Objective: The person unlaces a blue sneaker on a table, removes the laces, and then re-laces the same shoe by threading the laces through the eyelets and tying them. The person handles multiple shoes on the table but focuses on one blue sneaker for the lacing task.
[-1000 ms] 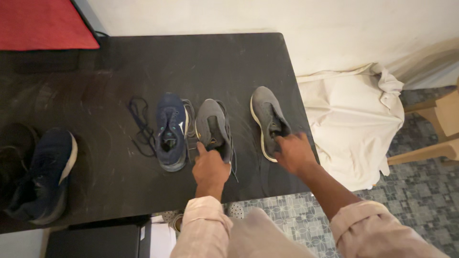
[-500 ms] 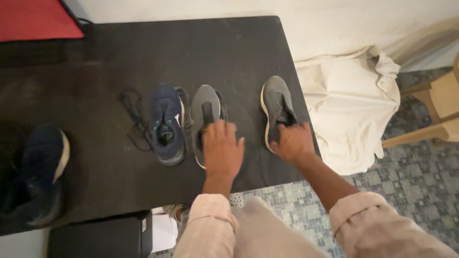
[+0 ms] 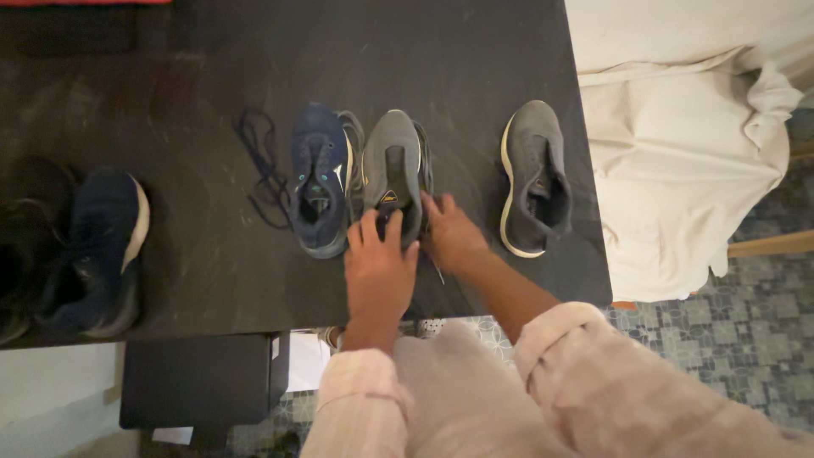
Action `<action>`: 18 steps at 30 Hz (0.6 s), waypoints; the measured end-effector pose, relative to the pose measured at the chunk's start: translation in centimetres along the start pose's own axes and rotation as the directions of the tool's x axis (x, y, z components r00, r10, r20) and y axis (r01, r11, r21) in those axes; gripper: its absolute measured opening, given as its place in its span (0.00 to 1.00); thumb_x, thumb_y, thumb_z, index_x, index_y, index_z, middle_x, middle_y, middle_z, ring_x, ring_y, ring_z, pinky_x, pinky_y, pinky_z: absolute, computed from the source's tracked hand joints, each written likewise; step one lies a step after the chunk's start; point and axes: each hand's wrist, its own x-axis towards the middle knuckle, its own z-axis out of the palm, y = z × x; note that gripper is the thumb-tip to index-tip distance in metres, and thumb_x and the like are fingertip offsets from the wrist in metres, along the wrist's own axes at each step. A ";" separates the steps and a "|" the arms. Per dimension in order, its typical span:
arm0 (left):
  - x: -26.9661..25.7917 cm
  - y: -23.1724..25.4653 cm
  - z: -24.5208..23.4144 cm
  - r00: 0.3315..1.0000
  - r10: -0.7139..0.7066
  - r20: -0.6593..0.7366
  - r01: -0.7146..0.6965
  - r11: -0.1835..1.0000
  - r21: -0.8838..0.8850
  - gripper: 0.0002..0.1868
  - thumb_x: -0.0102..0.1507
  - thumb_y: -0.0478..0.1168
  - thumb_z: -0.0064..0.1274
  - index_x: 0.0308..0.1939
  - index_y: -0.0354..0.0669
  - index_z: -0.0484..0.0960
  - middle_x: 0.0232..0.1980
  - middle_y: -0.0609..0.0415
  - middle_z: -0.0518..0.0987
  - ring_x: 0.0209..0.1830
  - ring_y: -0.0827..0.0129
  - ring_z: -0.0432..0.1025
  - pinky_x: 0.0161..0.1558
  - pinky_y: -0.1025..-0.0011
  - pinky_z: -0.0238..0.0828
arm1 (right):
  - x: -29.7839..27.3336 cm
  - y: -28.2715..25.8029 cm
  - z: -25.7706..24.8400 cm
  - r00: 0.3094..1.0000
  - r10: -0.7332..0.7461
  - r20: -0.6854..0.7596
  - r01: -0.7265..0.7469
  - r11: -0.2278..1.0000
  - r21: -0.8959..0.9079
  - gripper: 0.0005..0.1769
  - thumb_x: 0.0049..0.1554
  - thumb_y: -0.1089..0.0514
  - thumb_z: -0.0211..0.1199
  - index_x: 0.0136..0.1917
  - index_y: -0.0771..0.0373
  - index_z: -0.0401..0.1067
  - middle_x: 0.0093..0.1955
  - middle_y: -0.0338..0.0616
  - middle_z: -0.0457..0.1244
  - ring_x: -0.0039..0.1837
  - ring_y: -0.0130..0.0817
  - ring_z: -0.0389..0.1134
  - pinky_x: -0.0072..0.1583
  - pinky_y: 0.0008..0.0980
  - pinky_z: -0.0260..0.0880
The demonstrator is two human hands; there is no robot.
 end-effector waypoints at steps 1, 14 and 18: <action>0.1 -0.1 -0.1 1.000 0.017 0.011 -0.016 0.999 -0.036 0.27 0.57 0.46 0.64 0.59 0.45 0.80 0.65 0.43 0.68 0.65 0.45 0.62 0.59 0.51 0.64 | 0.4 0.3 0.2 0.996 -0.089 -0.022 0.087 0.993 -0.075 0.38 0.54 0.58 0.65 0.75 0.60 0.57 0.69 0.57 0.55 0.68 0.58 0.59 0.66 0.47 0.63; 0.2 0.2 0.3 1.000 -0.018 0.023 0.018 1.000 -0.025 0.21 0.54 0.43 0.66 0.51 0.43 0.84 0.73 0.39 0.61 0.72 0.41 0.59 0.66 0.54 0.63 | 0.7 5.7 0.8 0.998 -0.032 -0.056 0.011 0.941 -0.337 0.16 0.52 0.69 0.62 0.55 0.66 0.72 0.62 0.54 0.60 0.65 0.51 0.66 0.63 0.43 0.70; 0.0 -0.9 0.6 0.979 -0.158 0.130 0.179 0.969 -0.168 0.24 0.55 0.44 0.64 0.56 0.45 0.83 0.76 0.35 0.58 0.67 0.38 0.62 0.61 0.52 0.65 | 2.4 8.5 1.5 0.987 0.126 -0.103 -0.157 0.897 -0.412 0.10 0.53 0.70 0.62 0.49 0.65 0.77 0.62 0.53 0.61 0.62 0.50 0.69 0.59 0.42 0.73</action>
